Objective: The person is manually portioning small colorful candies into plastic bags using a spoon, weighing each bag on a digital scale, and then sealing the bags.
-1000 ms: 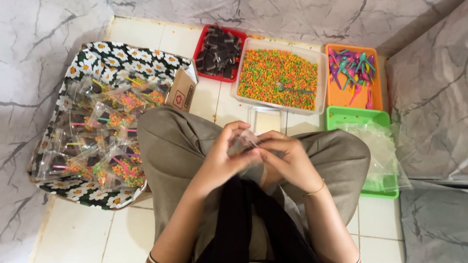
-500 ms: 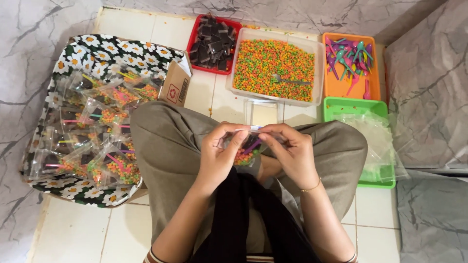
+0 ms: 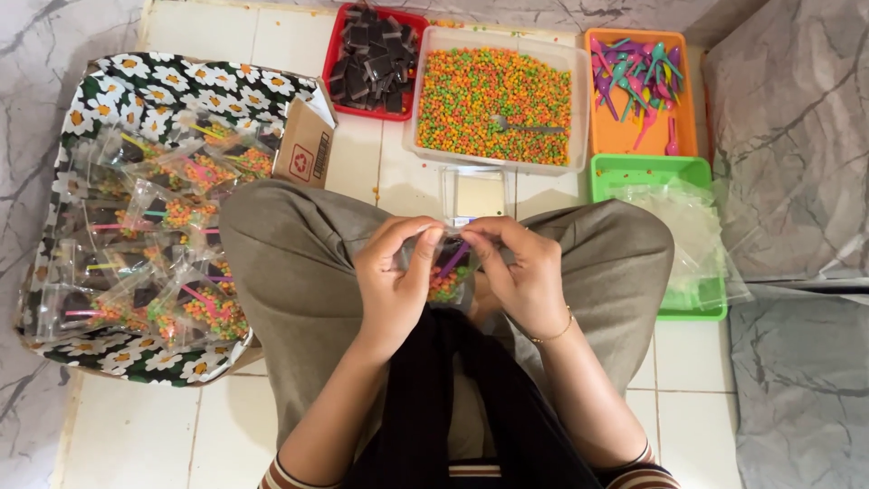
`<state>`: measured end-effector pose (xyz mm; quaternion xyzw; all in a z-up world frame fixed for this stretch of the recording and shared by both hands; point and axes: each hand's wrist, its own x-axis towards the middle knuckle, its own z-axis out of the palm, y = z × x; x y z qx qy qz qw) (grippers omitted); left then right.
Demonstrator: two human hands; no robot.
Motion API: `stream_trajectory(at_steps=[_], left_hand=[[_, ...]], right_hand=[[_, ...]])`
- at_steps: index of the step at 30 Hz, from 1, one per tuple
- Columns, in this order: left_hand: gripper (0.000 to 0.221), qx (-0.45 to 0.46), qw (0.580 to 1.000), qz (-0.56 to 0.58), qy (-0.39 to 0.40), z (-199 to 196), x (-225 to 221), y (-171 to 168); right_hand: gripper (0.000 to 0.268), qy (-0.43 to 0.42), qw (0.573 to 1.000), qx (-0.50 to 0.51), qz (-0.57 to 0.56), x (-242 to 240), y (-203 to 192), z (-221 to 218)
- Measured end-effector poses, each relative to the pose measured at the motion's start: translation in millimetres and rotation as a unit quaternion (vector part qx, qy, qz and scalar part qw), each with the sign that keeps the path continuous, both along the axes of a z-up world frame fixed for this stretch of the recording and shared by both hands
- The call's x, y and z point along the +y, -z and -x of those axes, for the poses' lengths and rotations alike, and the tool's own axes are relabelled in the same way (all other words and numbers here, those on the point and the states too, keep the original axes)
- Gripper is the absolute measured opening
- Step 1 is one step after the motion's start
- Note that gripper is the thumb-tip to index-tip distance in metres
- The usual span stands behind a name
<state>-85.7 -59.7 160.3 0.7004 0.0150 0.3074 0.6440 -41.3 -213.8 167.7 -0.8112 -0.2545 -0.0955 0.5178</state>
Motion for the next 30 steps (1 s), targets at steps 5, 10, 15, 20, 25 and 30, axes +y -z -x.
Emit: stream_trajectory(at_steps=[5, 10, 15, 20, 25, 30], left_hand=[[0.004, 0.035, 0.995, 0.067, 0.058, 0, -1, 10], [0.008, 0.035, 0.991, 0.111, 0.062, 3, 0, 15], [0.009, 0.038, 0.988, 0.122, 0.087, 2, -2, 11], [0.010, 0.038, 0.987, 0.127, 0.096, 3, -9, 6], [0.008, 0.034, 0.992, 0.095, 0.081, 4, -7, 6], [0.008, 0.025, 0.994, 0.079, 0.066, 4, -8, 10]], right_hand=[[0.007, -0.009, 0.999, 0.039, -0.009, -8, -2, 1], [0.014, -0.037, 0.990, 0.112, -0.082, -7, -8, -1], [0.006, -0.040, 0.994, 0.071, -0.076, -15, -8, -6], [0.005, -0.061, 0.994, 0.058, -0.074, -8, -10, -2], [0.006, -0.058, 0.993, 0.054, -0.093, -4, -7, -2], [0.005, -0.064, 0.992, 0.044, -0.105, -3, -6, -3]])
